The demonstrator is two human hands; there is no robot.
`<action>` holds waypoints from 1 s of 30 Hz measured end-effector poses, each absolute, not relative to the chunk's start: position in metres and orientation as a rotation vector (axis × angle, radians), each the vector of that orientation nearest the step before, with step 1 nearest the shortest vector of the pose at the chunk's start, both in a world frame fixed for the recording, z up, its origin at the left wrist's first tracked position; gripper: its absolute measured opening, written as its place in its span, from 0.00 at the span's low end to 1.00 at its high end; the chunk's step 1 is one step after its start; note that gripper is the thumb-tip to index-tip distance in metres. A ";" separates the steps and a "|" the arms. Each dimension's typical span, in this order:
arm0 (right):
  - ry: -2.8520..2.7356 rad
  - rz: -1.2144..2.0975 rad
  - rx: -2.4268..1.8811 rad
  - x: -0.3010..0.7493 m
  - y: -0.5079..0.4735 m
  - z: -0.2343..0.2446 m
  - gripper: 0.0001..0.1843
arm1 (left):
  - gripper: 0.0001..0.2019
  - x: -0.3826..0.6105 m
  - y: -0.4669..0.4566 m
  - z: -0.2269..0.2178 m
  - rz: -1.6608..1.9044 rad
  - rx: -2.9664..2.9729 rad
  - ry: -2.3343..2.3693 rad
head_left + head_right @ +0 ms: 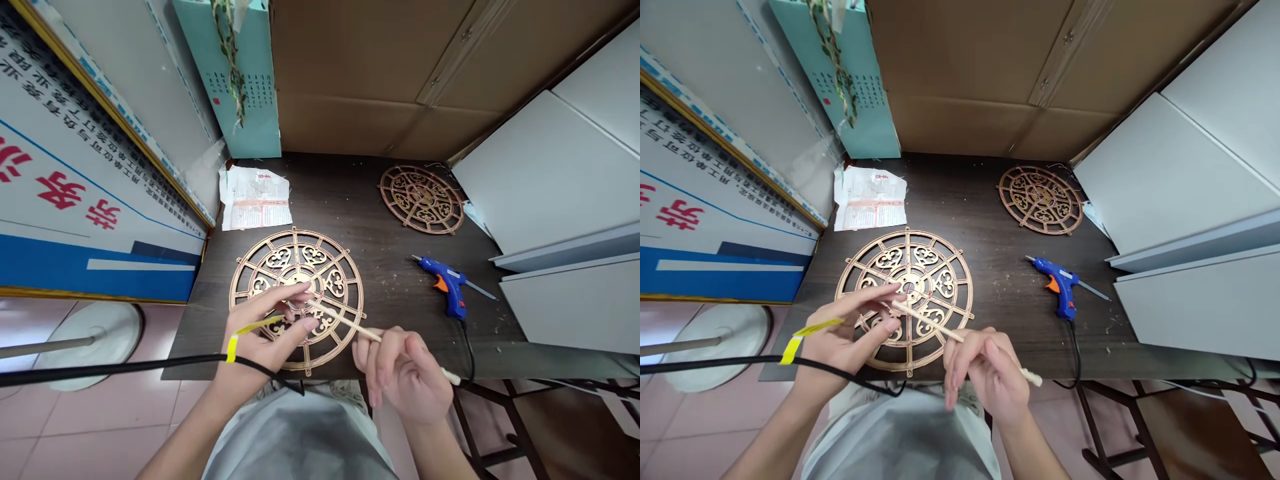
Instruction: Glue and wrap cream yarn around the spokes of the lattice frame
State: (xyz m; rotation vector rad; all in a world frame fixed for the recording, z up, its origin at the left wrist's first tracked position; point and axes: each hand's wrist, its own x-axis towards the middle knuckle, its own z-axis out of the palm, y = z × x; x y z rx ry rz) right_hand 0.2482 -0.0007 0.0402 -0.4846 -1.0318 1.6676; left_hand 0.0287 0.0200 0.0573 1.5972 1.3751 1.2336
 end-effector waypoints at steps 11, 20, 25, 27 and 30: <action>-0.927 1.808 -0.413 0.238 -0.008 0.033 0.31 | 0.07 0.016 0.007 0.072 1.142 1.445 1.311; -1.088 1.753 -0.427 0.245 -0.013 0.040 0.31 | 0.09 0.001 -0.013 0.061 0.988 1.582 1.164; -1.201 1.756 -0.463 0.258 -0.014 0.046 0.29 | 0.08 0.002 -0.016 0.061 1.007 1.602 1.095; -1.192 1.717 -0.454 0.270 -0.013 0.047 0.29 | 0.09 -0.002 -0.017 0.059 1.042 1.598 1.168; -1.328 1.481 -0.684 0.294 -0.007 0.045 0.26 | 0.13 -0.017 -0.020 0.050 1.047 1.619 1.435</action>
